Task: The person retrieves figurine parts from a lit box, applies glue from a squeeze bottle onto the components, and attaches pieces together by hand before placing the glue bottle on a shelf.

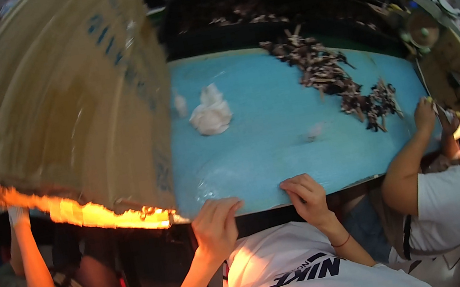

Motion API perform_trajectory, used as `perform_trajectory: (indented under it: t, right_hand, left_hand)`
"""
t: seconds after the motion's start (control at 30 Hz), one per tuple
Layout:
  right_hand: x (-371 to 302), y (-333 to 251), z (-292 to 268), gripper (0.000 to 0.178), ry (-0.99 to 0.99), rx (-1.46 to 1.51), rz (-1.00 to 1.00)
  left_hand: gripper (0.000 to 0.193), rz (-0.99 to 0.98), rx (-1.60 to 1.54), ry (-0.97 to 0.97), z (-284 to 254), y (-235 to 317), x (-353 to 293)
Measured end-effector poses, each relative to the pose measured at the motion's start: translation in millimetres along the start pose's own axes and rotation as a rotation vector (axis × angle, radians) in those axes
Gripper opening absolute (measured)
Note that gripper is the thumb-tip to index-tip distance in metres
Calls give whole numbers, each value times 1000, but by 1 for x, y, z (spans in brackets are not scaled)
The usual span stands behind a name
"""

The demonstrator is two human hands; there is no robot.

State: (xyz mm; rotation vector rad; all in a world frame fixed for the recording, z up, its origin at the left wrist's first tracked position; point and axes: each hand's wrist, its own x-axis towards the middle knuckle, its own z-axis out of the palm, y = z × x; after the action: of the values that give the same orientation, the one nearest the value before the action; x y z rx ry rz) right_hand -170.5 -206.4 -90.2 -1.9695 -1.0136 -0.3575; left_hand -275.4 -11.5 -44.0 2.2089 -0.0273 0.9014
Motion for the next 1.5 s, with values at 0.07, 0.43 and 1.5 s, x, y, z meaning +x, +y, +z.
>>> perform_trajectory:
  t: [0.07,0.43,1.5]
  right_hand:
    - [-2,-1,-11,20,48,41,55]
    - [35,72,-105,18,371,-232,257]
    - [-5,-1,-87,41,313,878,600]
  left_hand:
    - [7,-94,-101,-83,30,-2,21]
    - [11,-34,203,-249,93,-20,56]
    - [32,-755,-1187,-372,137,66,13]
